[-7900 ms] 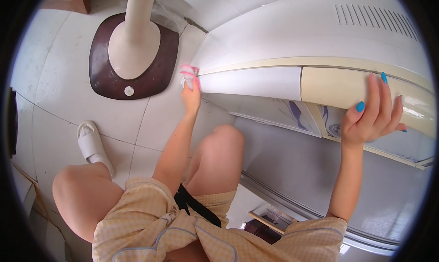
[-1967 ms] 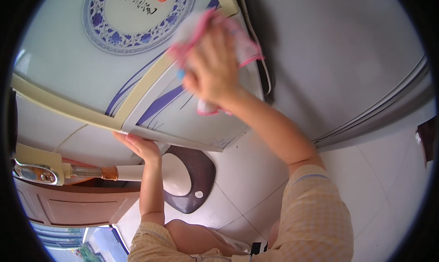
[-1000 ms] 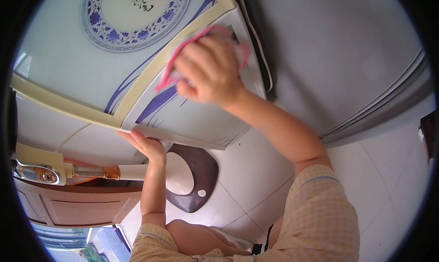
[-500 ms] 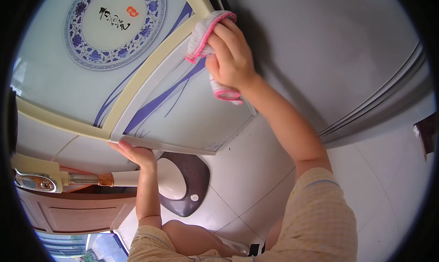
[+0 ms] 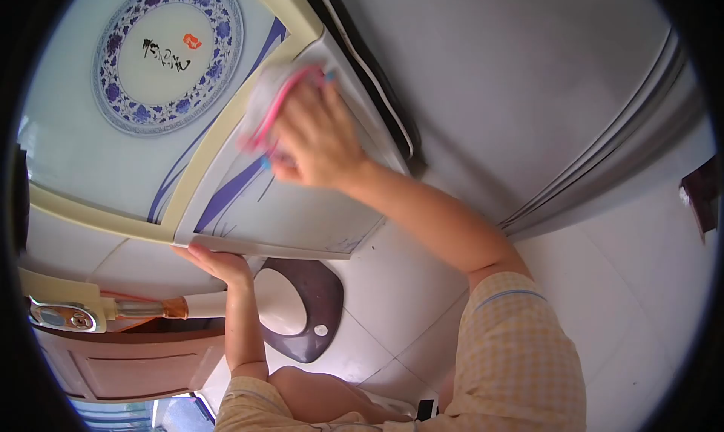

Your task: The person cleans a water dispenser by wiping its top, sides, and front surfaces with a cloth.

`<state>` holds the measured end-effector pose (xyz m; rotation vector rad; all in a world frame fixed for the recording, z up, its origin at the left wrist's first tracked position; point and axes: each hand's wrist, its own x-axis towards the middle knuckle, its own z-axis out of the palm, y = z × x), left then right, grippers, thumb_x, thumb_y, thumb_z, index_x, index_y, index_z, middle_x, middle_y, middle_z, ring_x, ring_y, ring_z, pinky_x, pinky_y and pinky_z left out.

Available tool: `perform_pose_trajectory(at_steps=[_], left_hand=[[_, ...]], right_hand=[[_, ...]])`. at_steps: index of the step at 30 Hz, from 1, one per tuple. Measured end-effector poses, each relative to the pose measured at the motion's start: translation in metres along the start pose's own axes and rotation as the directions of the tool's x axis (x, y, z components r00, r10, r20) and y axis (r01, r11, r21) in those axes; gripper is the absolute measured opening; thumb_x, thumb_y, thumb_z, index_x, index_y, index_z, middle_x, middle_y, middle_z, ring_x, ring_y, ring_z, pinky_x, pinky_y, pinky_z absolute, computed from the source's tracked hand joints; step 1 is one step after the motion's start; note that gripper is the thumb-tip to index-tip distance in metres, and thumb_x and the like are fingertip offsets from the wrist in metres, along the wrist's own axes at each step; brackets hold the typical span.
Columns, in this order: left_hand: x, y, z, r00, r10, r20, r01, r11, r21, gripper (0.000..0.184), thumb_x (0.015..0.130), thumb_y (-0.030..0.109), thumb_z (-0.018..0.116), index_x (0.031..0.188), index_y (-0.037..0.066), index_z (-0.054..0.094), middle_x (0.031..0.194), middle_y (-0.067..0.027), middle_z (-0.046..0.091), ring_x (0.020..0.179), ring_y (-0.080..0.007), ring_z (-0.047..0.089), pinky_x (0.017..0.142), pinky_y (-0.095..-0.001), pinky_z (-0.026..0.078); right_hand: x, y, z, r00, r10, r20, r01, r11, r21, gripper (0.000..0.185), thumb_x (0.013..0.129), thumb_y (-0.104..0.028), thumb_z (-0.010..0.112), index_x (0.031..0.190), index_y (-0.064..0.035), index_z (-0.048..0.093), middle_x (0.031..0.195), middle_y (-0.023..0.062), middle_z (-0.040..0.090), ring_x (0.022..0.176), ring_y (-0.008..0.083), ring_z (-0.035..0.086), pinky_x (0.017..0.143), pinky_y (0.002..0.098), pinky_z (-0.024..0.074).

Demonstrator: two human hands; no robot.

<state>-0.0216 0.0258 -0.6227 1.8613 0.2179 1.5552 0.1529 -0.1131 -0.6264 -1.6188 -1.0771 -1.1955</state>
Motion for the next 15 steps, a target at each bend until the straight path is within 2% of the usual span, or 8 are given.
perform_pose_trajectory(at_steps=[4,6,9,11,12,13,14,15], left_hand=[[0.000,0.002,-0.001,1.000,-0.010,-0.010,0.010,1.000,0.030,0.069,0.089,0.053,0.032,0.131,-0.002,0.023,0.130,-0.0163,0.031,0.118,-0.0247,0.036,0.098,-0.0390,0.029],[0.001,0.002,-0.001,1.000,0.007,-0.013,-0.006,0.998,0.067,0.071,0.089,0.055,0.031,0.130,-0.002,0.024,0.128,-0.0164,0.032,0.117,-0.0247,0.037,0.097,-0.0391,0.030],[0.002,0.003,0.003,0.999,0.023,-0.025,-0.022,0.999,0.036,0.071,0.089,0.056,0.030,0.130,-0.002,0.025,0.128,-0.0162,0.032,0.117,-0.0247,0.037,0.097,-0.0389,0.031],[0.002,0.000,0.001,1.000,0.017,-0.022,-0.016,0.998,0.057,0.071,0.089,0.057,0.028,0.129,-0.001,0.025,0.129,-0.0160,0.031,0.118,-0.0255,0.036,0.097,-0.0398,0.031],[0.001,-0.001,0.001,0.999,-0.025,-0.042,0.024,1.000,-0.019,0.072,0.088,0.059,0.027,0.129,0.000,0.025,0.129,-0.0158,0.032,0.118,-0.0256,0.037,0.097,-0.0404,0.032],[0.000,-0.002,0.002,0.996,-0.070,-0.056,0.064,0.993,-0.097,0.073,0.088,0.061,0.025,0.129,0.001,0.025,0.129,-0.0156,0.033,0.118,-0.0257,0.038,0.097,-0.0410,0.032],[-0.002,-0.004,-0.003,0.996,-0.094,-0.005,0.092,0.980,-0.174,0.074,0.087,0.063,0.022,0.129,0.001,0.024,0.128,-0.0154,0.034,0.117,-0.0258,0.038,0.098,-0.0417,0.033],[-0.003,-0.005,-0.008,0.992,-0.114,0.048,0.123,0.961,-0.247,0.076,0.086,0.065,0.020,0.129,0.002,0.024,0.128,-0.0152,0.035,0.117,-0.0258,0.039,0.098,-0.0423,0.033]], right_hand=[[0.000,0.026,-0.003,0.998,0.028,-0.061,-0.029,1.000,-0.009,0.041,0.071,-0.025,0.054,0.107,-0.0032,0.053,0.119,0.0277,0.041,0.115,0.0488,0.034,0.093,0.0617,0.0249],[-0.003,0.019,0.007,0.975,0.140,-0.172,-0.118,0.984,0.134,0.037,0.070,-0.018,0.052,0.103,-0.0007,0.053,0.119,0.0298,0.040,0.113,0.0521,0.033,0.093,0.0619,0.0247],[-0.008,-0.020,0.015,0.982,0.103,-0.156,-0.060,0.964,0.259,0.034,0.070,-0.017,0.051,0.099,-0.0002,0.055,0.118,0.0306,0.039,0.114,0.0529,0.031,0.095,0.0612,0.0238],[-0.020,-0.046,0.020,0.998,0.044,-0.033,-0.031,0.946,0.322,0.032,0.067,-0.017,0.051,0.094,-0.0009,0.057,0.111,0.0241,0.047,0.109,0.0459,0.040,0.090,0.0555,0.0317],[-0.023,-0.062,0.023,0.995,-0.088,-0.041,0.096,0.925,0.368,0.031,0.065,-0.018,0.053,0.091,-0.0030,0.059,0.104,0.0175,0.053,0.105,0.0384,0.045,0.088,0.0523,0.0345],[-0.033,-0.087,0.027,0.993,-0.104,0.054,0.073,0.907,0.415,0.030,0.064,-0.020,0.055,0.089,-0.0047,0.060,0.101,0.0134,0.055,0.103,0.0323,0.048,0.090,0.0486,0.0353],[-0.035,-0.107,0.028,0.982,-0.188,0.030,0.150,0.860,0.489,0.030,0.064,-0.020,0.056,0.090,-0.0060,0.061,0.101,0.0103,0.055,0.101,0.0279,0.050,0.093,0.0442,0.0353],[-0.039,-0.122,0.030,0.986,-0.158,0.051,0.118,0.881,0.458,0.028,0.066,-0.020,0.057,0.090,-0.0073,0.062,0.100,0.0069,0.057,0.099,0.0238,0.051,0.095,0.0415,0.0344]])
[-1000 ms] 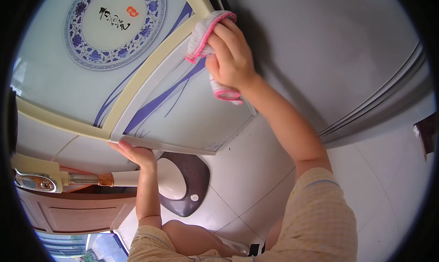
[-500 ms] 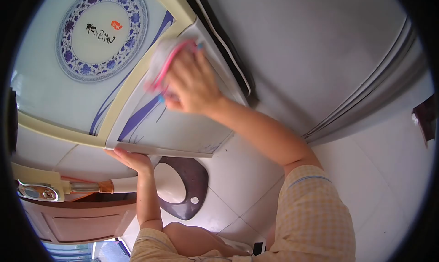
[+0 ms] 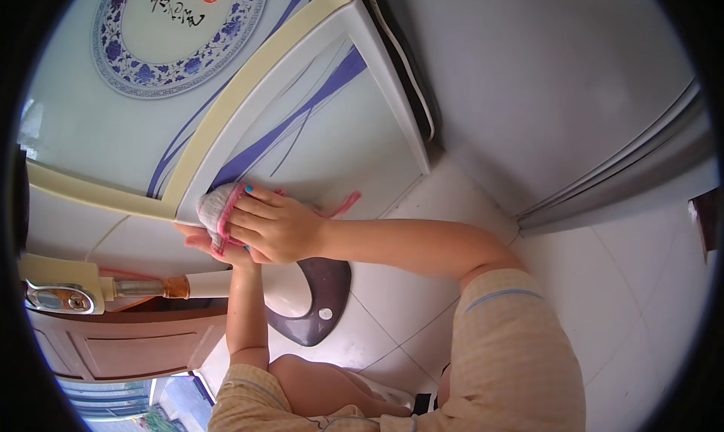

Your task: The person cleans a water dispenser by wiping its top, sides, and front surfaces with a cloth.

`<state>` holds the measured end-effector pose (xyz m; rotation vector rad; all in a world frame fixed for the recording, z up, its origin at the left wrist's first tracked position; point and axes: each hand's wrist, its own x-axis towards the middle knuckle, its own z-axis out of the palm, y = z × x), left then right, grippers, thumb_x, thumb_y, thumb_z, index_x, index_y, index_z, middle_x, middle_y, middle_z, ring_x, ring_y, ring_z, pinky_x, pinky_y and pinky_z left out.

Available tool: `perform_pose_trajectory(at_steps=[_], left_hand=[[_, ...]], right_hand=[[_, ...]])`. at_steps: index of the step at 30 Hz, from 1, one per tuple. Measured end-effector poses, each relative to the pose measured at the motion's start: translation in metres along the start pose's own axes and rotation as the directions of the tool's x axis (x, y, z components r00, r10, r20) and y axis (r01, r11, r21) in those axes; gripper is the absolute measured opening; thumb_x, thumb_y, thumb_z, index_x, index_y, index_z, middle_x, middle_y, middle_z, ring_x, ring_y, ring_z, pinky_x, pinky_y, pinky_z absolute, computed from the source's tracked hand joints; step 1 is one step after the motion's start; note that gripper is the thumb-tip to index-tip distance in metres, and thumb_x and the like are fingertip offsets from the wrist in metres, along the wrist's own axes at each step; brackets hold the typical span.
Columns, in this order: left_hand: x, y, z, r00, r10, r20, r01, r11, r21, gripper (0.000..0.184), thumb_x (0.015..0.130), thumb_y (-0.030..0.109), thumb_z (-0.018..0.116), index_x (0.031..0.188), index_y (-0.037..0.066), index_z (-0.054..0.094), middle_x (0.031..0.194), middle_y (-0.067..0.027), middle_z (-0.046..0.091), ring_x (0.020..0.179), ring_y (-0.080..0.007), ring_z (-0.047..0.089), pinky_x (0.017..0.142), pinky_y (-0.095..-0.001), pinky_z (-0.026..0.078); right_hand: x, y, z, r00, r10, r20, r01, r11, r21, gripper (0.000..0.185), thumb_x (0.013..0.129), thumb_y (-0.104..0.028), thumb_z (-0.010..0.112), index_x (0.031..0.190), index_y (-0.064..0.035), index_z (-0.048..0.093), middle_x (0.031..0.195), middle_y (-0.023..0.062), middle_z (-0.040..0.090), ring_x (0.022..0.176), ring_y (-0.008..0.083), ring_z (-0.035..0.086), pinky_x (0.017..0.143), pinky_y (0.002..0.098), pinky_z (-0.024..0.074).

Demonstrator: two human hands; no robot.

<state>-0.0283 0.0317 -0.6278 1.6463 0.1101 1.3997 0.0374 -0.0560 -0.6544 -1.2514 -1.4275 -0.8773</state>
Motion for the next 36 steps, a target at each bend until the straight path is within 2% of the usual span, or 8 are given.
perform_pose_trajectory(at_steps=[6,16,18,21,26,30,34,36], left_hand=[[0.001,0.005,0.008,0.999,0.011,-0.036,-0.010,0.999,0.033,0.079,0.085,0.067,0.019,0.129,0.001,0.024,0.128,-0.0153,0.034,0.119,-0.0259,0.037,0.100,-0.0420,0.029],[0.004,-0.007,0.000,0.987,0.159,0.018,-0.159,0.960,0.230,0.071,0.089,0.058,0.022,0.127,-0.001,0.025,0.123,-0.0121,0.033,0.115,-0.0198,0.034,0.099,-0.0363,0.024],[0.004,-0.007,0.000,0.987,0.163,-0.013,-0.155,0.957,0.247,0.070,0.090,0.057,0.021,0.127,-0.002,0.024,0.122,-0.0124,0.033,0.115,-0.0198,0.034,0.099,-0.0357,0.023],[0.003,-0.006,-0.001,0.987,0.159,0.032,-0.162,0.949,0.271,0.069,0.090,0.056,0.020,0.128,-0.002,0.024,0.123,-0.0131,0.033,0.117,-0.0205,0.033,0.100,-0.0362,0.022],[0.004,-0.006,0.004,0.990,0.139,-0.037,-0.132,0.980,0.151,0.069,0.090,0.057,0.021,0.128,-0.001,0.023,0.123,-0.0133,0.033,0.118,-0.0207,0.032,0.100,-0.0370,0.022],[0.001,-0.002,0.007,0.994,0.065,-0.085,-0.052,0.987,0.152,0.071,0.089,0.058,0.023,0.128,-0.001,0.023,0.124,-0.0137,0.033,0.116,-0.0219,0.035,0.099,-0.0377,0.026],[0.002,0.001,0.009,0.986,0.141,-0.093,-0.105,0.942,0.318,0.070,0.090,0.056,0.023,0.129,-0.002,0.023,0.124,-0.0150,0.033,0.115,-0.0228,0.036,0.097,-0.0382,0.029],[0.003,-0.008,-0.001,0.979,0.202,-0.016,-0.184,0.919,0.349,0.063,0.093,0.049,0.020,0.134,0.001,0.022,0.131,-0.0147,0.030,0.122,-0.0232,0.032,0.102,-0.0375,0.024]], right_hand=[[-0.004,0.036,-0.023,0.986,-0.168,-0.003,0.163,0.958,-0.238,0.027,0.069,-0.023,0.056,0.092,-0.0128,0.062,0.099,0.0030,0.059,0.103,0.0198,0.051,0.096,0.0422,0.0326],[-0.012,0.128,-0.119,0.999,0.013,-0.044,-0.036,0.815,-0.578,0.032,0.067,-0.012,0.053,0.096,-0.0001,0.059,0.108,0.0205,0.054,0.109,0.0382,0.047,0.098,0.0608,0.0197],[-0.012,0.121,-0.105,0.998,0.044,-0.039,-0.058,0.857,-0.512,0.035,0.066,-0.011,0.053,0.098,0.0029,0.056,0.111,0.0252,0.049,0.112,0.0444,0.041,0.098,0.0613,0.0187],[0.004,0.097,-0.062,0.906,0.214,-0.365,-0.279,0.951,-0.133,0.044,0.068,-0.016,0.054,0.106,0.0043,0.050,0.122,0.0327,0.033,0.116,0.0544,0.026,0.097,0.0615,0.0182],[0.010,0.079,-0.050,0.920,0.196,-0.340,-0.259,0.954,-0.150,0.044,0.069,-0.024,0.056,0.105,0.0017,0.053,0.119,0.0288,0.039,0.111,0.0508,0.033,0.095,0.0598,0.0233],[-0.009,0.037,-0.024,0.994,-0.069,0.091,0.087,0.972,-0.218,0.034,0.068,-0.027,0.058,0.095,-0.0064,0.060,0.110,0.0120,0.053,0.109,0.0362,0.045,0.091,0.0537,0.0316],[-0.011,0.042,-0.011,0.985,-0.170,-0.014,0.163,0.965,-0.205,0.032,0.068,-0.024,0.057,0.096,-0.0076,0.060,0.111,0.0093,0.054,0.108,0.0326,0.047,0.090,0.0563,0.0308],[-0.009,0.056,-0.030,0.997,-0.047,-0.068,0.019,0.932,-0.361,0.031,0.069,-0.021,0.055,0.097,-0.0061,0.060,0.112,0.0130,0.053,0.109,0.0359,0.047,0.092,0.0601,0.0266]])
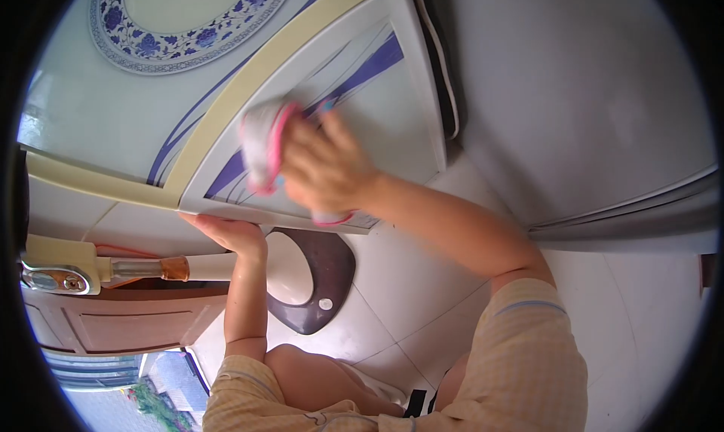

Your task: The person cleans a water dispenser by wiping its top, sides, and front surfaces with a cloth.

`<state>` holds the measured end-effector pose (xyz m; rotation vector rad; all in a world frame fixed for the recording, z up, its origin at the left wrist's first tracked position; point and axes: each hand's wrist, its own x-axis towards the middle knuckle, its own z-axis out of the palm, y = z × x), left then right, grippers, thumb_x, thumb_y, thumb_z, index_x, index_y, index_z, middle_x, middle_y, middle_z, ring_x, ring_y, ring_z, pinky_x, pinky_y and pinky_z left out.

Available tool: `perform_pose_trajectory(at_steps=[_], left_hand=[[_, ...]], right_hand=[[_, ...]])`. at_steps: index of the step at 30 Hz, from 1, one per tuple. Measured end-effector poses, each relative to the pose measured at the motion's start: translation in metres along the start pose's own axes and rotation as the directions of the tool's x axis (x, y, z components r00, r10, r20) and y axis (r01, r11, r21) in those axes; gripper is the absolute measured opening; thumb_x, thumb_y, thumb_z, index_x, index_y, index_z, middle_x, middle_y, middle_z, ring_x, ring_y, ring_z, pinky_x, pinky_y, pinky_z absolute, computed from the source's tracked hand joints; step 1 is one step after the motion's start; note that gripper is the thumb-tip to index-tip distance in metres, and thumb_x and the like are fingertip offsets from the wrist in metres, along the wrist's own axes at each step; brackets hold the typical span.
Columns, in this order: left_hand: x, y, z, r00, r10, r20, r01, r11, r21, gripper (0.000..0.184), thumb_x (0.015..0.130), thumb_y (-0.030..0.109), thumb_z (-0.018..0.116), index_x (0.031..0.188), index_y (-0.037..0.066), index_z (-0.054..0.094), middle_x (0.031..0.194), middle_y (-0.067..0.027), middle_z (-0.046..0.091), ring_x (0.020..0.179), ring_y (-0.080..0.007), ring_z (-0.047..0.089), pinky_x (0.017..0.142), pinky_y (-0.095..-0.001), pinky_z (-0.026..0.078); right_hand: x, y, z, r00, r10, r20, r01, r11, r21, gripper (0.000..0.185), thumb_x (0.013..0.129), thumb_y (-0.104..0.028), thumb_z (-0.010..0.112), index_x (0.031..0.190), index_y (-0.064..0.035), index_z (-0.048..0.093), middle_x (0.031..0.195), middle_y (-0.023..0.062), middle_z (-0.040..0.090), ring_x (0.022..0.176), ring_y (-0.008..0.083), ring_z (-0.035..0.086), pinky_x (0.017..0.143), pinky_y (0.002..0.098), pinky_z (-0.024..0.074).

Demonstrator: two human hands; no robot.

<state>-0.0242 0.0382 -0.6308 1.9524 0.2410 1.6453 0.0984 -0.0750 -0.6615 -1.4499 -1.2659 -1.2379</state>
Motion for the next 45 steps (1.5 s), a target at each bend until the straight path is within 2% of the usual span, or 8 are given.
perform_pose_trajectory(at_steps=[7,15,22,26,34,37,41,45], left_hand=[[-0.002,0.002,0.001,0.999,0.022,0.033,-0.023,0.999,0.022,0.063,0.093,0.050,0.020,0.130,0.000,0.026,0.130,-0.0145,0.031,0.122,-0.0227,0.032,0.101,-0.0366,0.024],[-0.001,0.000,0.000,0.999,0.044,0.011,-0.045,0.998,0.042,0.064,0.092,0.051,0.021,0.130,-0.001,0.025,0.130,-0.0150,0.031,0.121,-0.0229,0.032,0.101,-0.0371,0.024],[0.002,0.003,0.004,1.000,0.006,0.002,-0.006,1.000,-0.023,0.066,0.091,0.053,0.024,0.128,-0.001,0.027,0.126,-0.0146,0.033,0.118,-0.0229,0.034,0.099,-0.0374,0.026],[-0.001,0.003,0.003,0.999,0.033,-0.004,-0.033,0.999,0.033,0.064,0.092,0.051,0.023,0.128,-0.002,0.028,0.127,-0.0148,0.033,0.119,-0.0230,0.034,0.099,-0.0368,0.026],[-0.003,0.000,0.002,0.998,0.048,-0.028,-0.048,0.999,0.005,0.058,0.094,0.043,0.022,0.131,-0.002,0.026,0.131,-0.0164,0.031,0.122,-0.0252,0.032,0.102,-0.0378,0.026],[0.001,0.003,0.004,0.997,0.064,-0.044,-0.062,0.997,0.044,0.062,0.093,0.047,0.022,0.129,-0.004,0.028,0.126,-0.0174,0.034,0.117,-0.0254,0.036,0.098,-0.0377,0.030],[-0.003,0.002,0.003,0.998,0.032,-0.051,-0.029,0.998,0.062,0.066,0.092,0.051,0.022,0.127,-0.005,0.029,0.123,-0.0183,0.036,0.114,-0.0252,0.040,0.095,-0.0371,0.032],[0.003,0.012,0.007,0.998,0.052,-0.027,-0.050,0.996,0.076,0.066,0.092,0.051,0.022,0.127,-0.004,0.029,0.124,-0.0183,0.035,0.114,-0.0252,0.040,0.094,-0.0371,0.034]], right_hand=[[0.008,0.002,-0.014,0.973,0.226,0.041,-0.230,0.964,0.133,0.039,0.066,-0.009,0.056,0.104,-0.0010,0.058,0.119,0.0235,0.045,0.116,0.0479,0.037,0.097,0.0588,0.0235],[0.013,0.000,-0.020,0.992,-0.046,0.118,0.053,0.997,-0.056,0.022,0.081,-0.022,0.047,0.093,-0.0125,0.063,0.110,0.0040,0.057,0.110,0.0227,0.050,0.099,0.0497,0.0242],[0.011,0.045,-0.045,0.995,0.024,0.093,-0.003,0.976,-0.218,0.022,0.076,-0.012,0.053,0.094,-0.0048,0.062,0.114,0.0124,0.054,0.116,0.0326,0.045,0.099,0.0551,0.0220],[0.015,0.017,-0.031,0.989,0.138,0.053,-0.140,0.989,0.036,0.026,0.073,-0.005,0.054,0.097,0.0012,0.058,0.117,0.0223,0.048,0.114,0.0456,0.040,0.096,0.0561,0.0280],[0.018,0.019,-0.038,0.993,0.030,0.112,-0.040,0.995,0.088,0.025,0.077,-0.011,0.050,0.099,-0.0028,0.058,0.109,0.0136,0.053,0.113,0.0318,0.045,0.098,0.0459,0.0309],[0.010,0.029,-0.054,0.952,0.091,0.294,-0.112,0.992,0.058,0.040,0.071,-0.022,0.058,0.106,-0.0041,0.053,0.112,0.0194,0.050,0.112,0.0409,0.042,0.100,0.0538,0.0246],[-0.013,0.039,-0.099,0.982,0.159,0.102,-0.173,0.973,0.153,0.045,0.068,-0.029,0.062,0.104,-0.0045,0.053,0.114,0.0227,0.049,0.113,0.0457,0.041,0.098,0.0626,0.0171],[-0.060,0.031,-0.149,0.910,0.237,0.340,-0.338,0.899,0.279,0.039,0.070,-0.024,0.058,0.101,-0.0014,0.051,0.115,0.0251,0.048,0.112,0.0473,0.041,0.099,0.0622,0.0168]])
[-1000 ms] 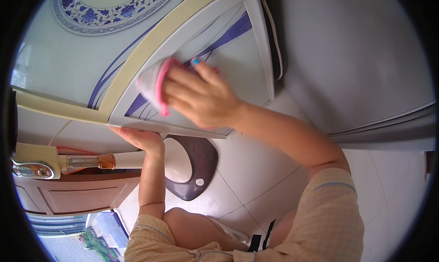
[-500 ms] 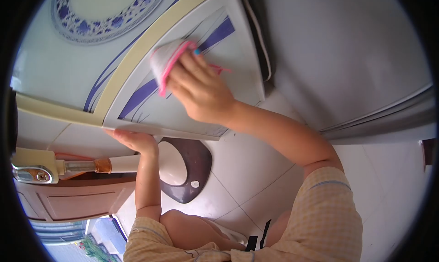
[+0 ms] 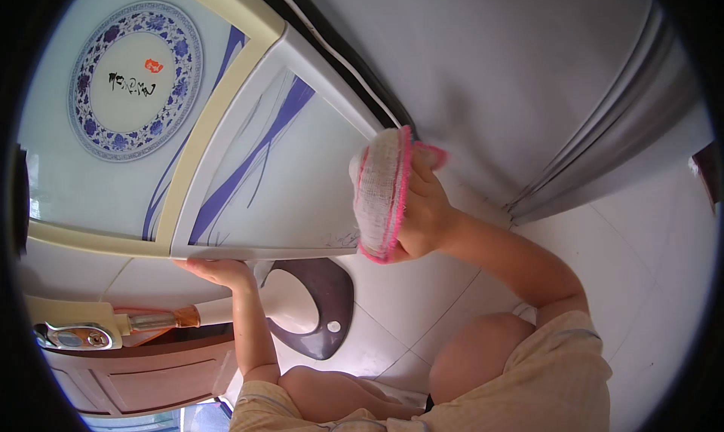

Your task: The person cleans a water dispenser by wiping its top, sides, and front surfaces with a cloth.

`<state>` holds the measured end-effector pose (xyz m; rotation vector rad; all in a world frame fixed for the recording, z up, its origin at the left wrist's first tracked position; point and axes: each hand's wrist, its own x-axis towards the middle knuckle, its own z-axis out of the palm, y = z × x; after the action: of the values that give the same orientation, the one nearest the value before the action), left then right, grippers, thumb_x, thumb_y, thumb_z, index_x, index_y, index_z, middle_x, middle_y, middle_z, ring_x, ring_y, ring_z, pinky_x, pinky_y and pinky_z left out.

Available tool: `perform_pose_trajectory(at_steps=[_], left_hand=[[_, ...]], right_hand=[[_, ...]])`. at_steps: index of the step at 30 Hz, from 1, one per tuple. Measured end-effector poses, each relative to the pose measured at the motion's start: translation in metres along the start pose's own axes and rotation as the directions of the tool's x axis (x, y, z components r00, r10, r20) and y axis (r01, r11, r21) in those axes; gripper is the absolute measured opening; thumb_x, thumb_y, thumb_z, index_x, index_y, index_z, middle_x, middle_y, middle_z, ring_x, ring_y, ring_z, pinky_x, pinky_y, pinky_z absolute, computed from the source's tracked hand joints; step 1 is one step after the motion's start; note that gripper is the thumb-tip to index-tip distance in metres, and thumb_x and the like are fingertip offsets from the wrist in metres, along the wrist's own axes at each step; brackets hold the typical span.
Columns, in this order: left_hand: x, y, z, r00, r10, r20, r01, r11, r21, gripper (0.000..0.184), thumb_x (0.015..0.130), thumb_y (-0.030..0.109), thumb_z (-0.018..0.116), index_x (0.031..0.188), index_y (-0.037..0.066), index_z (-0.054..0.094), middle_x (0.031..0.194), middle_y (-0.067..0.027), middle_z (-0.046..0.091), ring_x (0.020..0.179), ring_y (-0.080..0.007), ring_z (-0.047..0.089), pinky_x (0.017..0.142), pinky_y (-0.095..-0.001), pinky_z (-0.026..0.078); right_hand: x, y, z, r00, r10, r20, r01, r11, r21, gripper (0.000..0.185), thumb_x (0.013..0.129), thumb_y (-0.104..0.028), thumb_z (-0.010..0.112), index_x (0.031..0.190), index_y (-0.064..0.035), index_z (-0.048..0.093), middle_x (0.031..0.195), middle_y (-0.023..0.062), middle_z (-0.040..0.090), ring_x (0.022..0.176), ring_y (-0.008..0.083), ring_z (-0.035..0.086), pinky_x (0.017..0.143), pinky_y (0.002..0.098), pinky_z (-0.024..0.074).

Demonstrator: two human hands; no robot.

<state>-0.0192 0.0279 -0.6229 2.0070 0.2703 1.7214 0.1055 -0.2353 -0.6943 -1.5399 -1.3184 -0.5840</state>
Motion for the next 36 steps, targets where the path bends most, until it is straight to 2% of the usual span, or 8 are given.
perform_pose_trajectory(at_steps=[5,8,12,14,15,21,28,36], left_hand=[[-0.001,-0.005,0.000,1.000,-0.029,0.011,0.030,0.996,-0.079,0.068,0.091,0.053,0.023,0.128,-0.004,0.028,0.125,-0.0180,0.035,0.115,-0.0256,0.040,0.093,-0.0387,0.036],[-0.001,-0.004,0.001,0.999,-0.044,0.000,0.043,0.992,-0.118,0.068,0.091,0.054,0.024,0.128,-0.003,0.027,0.126,-0.0179,0.034,0.115,-0.0256,0.040,0.093,-0.0392,0.036],[-0.002,-0.006,0.001,0.999,-0.033,0.007,0.034,0.993,-0.116,0.068,0.091,0.054,0.024,0.129,-0.003,0.026,0.127,-0.0179,0.033,0.116,-0.0254,0.039,0.094,-0.0389,0.036],[-0.001,-0.007,0.001,1.000,-0.023,0.002,0.023,0.993,-0.112,0.068,0.091,0.054,0.024,0.129,-0.003,0.026,0.127,-0.0179,0.033,0.116,-0.0253,0.039,0.094,-0.0387,0.036],[-0.001,-0.005,0.000,1.000,-0.012,0.015,0.013,0.995,-0.097,0.069,0.090,0.054,0.024,0.129,-0.003,0.026,0.127,-0.0177,0.033,0.116,-0.0251,0.039,0.094,-0.0388,0.036],[-0.001,0.006,0.001,0.995,-0.096,0.000,0.096,0.993,-0.074,0.069,0.090,0.054,0.024,0.130,-0.002,0.025,0.128,-0.0167,0.033,0.117,-0.0244,0.038,0.095,-0.0391,0.034],[0.000,0.007,0.004,0.992,-0.124,-0.014,0.121,0.983,-0.139,0.068,0.089,0.054,0.026,0.130,0.000,0.026,0.129,-0.0160,0.033,0.118,-0.0248,0.037,0.097,-0.0400,0.032],[-0.002,0.000,0.002,0.992,-0.111,-0.061,0.108,0.993,-0.052,0.068,0.090,0.054,0.024,0.129,-0.002,0.027,0.128,-0.0178,0.034,0.118,-0.0254,0.037,0.097,-0.0400,0.031]], right_hand=[[0.008,0.003,-0.006,0.997,-0.034,-0.076,0.046,0.984,0.172,0.041,0.063,-0.004,0.047,0.103,0.0032,0.050,0.118,0.0264,0.045,0.109,0.0490,0.041,0.099,0.0582,0.0212],[0.027,0.013,-0.015,0.985,-0.151,-0.083,0.158,0.984,0.085,0.046,0.056,0.007,0.040,0.101,0.0041,0.051,0.116,0.0261,0.045,0.108,0.0465,0.042,0.095,0.0492,0.0319],[0.027,0.038,0.000,0.969,-0.193,-0.155,0.194,0.981,-0.009,0.040,0.062,0.003,0.046,0.101,0.0039,0.052,0.115,0.0265,0.045,0.108,0.0454,0.043,0.095,0.0486,0.0339],[0.031,0.043,0.009,0.979,0.144,-0.143,-0.127,0.985,0.119,0.038,0.067,-0.003,0.053,0.104,0.0036,0.050,0.119,0.0260,0.044,0.108,0.0450,0.043,0.095,0.0498,0.0342],[0.039,0.046,0.013,0.979,0.144,-0.144,-0.127,0.985,0.119,0.038,0.067,-0.003,0.053,0.104,0.0036,0.050,0.119,0.0260,0.044,0.108,0.0450,0.043,0.095,0.0498,0.0342],[0.144,0.051,0.032,0.838,-0.193,-0.510,0.041,0.955,-0.294,0.045,0.068,-0.019,0.059,0.105,0.0051,0.047,0.119,0.0311,0.040,0.112,0.0475,0.039,0.094,0.0548,0.0314],[0.126,0.063,0.079,0.810,0.055,-0.583,-0.297,0.897,-0.327,0.049,0.067,-0.036,0.059,0.094,0.0033,0.049,0.118,0.0297,0.040,0.108,0.0475,0.040,0.090,0.0545,0.0324],[-0.025,0.098,0.132,0.821,0.368,-0.436,-0.488,0.849,-0.202,0.036,0.073,-0.022,0.055,0.095,0.0031,0.044,0.096,0.0249,0.044,0.086,0.0405,0.045,0.075,0.0479,0.0370]])
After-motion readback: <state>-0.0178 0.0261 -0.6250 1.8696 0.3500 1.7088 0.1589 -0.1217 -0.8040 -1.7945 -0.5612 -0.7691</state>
